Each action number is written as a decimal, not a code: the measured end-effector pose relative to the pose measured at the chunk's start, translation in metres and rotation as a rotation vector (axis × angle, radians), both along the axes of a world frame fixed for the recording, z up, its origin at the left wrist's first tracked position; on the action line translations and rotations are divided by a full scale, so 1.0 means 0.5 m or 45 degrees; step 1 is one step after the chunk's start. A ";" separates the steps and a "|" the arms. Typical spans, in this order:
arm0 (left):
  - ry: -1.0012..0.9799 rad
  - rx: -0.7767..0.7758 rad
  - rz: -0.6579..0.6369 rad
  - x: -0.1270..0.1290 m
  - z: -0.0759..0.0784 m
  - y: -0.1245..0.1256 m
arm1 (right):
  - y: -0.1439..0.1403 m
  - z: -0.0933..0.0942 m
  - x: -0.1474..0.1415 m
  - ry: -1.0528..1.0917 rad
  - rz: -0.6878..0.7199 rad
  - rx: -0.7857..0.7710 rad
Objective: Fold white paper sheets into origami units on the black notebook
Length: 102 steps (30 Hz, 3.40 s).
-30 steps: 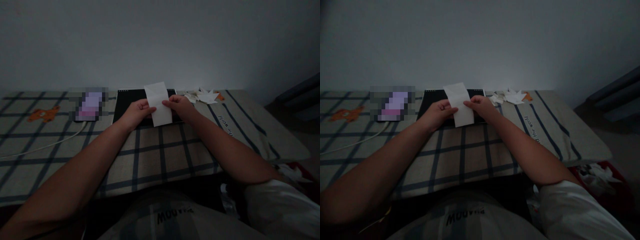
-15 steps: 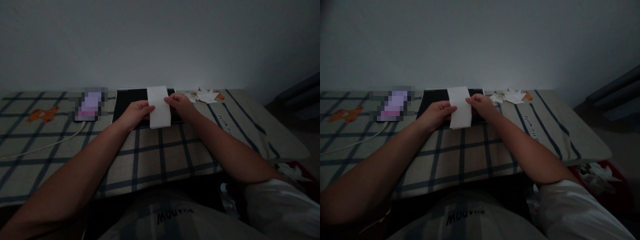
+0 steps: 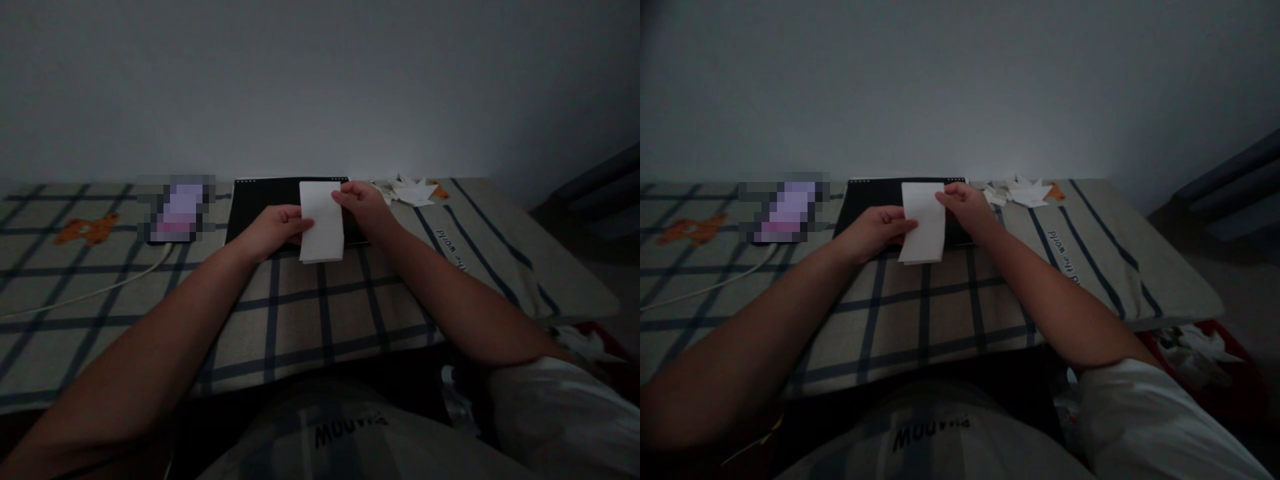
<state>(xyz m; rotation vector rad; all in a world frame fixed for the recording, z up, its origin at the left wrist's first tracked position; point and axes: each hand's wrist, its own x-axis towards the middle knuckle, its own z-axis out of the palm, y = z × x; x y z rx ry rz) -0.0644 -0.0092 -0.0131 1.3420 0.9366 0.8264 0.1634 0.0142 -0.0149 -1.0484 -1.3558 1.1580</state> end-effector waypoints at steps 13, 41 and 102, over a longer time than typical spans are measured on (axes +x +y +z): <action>0.043 0.123 0.072 0.004 -0.009 0.003 | -0.007 0.017 0.000 0.064 0.050 -0.133; -0.033 0.393 0.576 -0.002 -0.025 0.030 | -0.026 0.024 -0.003 -0.257 0.341 -0.288; 0.078 0.225 0.042 -0.010 -0.011 0.013 | -0.018 0.018 0.005 -0.175 0.124 -0.081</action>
